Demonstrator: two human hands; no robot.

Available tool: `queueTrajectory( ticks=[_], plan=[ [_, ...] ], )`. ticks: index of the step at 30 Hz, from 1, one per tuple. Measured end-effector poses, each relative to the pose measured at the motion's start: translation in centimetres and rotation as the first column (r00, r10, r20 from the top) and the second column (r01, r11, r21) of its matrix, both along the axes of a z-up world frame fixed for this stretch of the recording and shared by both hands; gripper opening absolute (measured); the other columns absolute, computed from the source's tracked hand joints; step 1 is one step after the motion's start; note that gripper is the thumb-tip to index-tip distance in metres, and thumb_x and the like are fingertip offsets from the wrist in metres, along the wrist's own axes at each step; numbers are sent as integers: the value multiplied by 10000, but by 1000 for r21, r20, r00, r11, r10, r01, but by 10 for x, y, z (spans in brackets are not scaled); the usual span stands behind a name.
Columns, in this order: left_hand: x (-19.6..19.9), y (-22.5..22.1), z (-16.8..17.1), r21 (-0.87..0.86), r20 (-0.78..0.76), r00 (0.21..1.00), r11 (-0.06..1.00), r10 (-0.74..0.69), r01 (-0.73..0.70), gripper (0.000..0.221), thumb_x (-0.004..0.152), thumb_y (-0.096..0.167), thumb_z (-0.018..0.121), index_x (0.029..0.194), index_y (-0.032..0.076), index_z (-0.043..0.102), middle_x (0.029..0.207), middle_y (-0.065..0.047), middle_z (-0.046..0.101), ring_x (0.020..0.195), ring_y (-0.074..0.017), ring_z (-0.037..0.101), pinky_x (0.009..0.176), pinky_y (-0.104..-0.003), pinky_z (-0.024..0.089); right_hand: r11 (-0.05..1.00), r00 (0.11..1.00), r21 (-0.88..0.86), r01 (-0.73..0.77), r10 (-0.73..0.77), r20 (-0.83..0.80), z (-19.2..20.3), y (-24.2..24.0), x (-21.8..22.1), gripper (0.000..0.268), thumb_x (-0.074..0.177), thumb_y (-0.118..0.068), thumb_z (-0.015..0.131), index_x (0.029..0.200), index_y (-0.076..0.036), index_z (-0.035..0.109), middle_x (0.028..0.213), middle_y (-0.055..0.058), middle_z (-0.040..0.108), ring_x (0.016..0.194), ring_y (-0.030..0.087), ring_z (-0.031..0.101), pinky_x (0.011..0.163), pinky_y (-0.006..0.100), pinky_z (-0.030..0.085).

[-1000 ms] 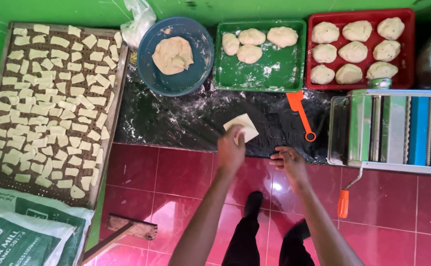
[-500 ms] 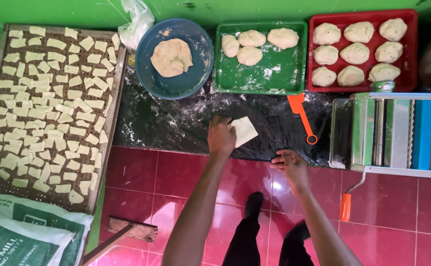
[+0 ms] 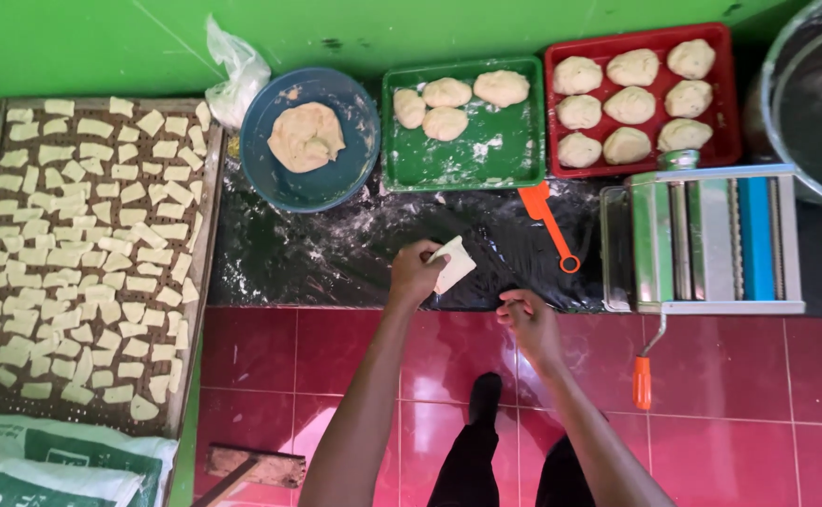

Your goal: Flattening dough portions using a manual roller machine and cutting the dough strips into smaller pieces.

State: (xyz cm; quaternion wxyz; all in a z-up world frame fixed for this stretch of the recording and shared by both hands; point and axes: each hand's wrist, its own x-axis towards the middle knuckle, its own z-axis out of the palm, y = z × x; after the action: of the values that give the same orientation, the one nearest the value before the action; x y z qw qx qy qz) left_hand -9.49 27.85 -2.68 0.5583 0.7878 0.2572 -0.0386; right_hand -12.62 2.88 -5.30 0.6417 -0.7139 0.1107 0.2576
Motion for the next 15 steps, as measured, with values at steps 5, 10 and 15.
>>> queueTrajectory(
  ticks=[5, 10, 15],
  plan=[
    [-10, -13, 34, -408, 82, 996, 911, -22, 54, 219, 910, 110, 749, 1087, -9, 697, 943, -79, 733, 825, -118, 656, 708, -290, 538, 987, 991, 115, 116, -107, -83, 51, 13, 7, 366, 968, -268, 612, 1263, -52, 627, 1041, 83, 726, 922, 166, 709, 770, 326, 550],
    [-15, -49, 113, -836, 54, 998, 548, 37, 25, 222, 940, 122, 641, 1135, 19, 612, 1036, -67, 730, 949, -156, 717, 848, -312, 599, 857, 942, 429, 285, -166, -293, 114, 8, 20, 474, 959, -433, 574, 1296, -100, 594, 1171, 47, 738, 1028, 162, 713, 853, 366, 565],
    [-10, -90, 88, -766, 90, 995, 637, -32, 90, 271, 1035, 153, 655, 1219, -46, 640, 1044, -84, 707, 925, -155, 685, 835, -320, 560, 784, 951, 538, 309, -243, -193, 144, -15, 30, 356, 1001, -330, 620, 1217, -49, 654, 1105, 52, 733, 977, 154, 717, 839, 346, 582]
  ],
)
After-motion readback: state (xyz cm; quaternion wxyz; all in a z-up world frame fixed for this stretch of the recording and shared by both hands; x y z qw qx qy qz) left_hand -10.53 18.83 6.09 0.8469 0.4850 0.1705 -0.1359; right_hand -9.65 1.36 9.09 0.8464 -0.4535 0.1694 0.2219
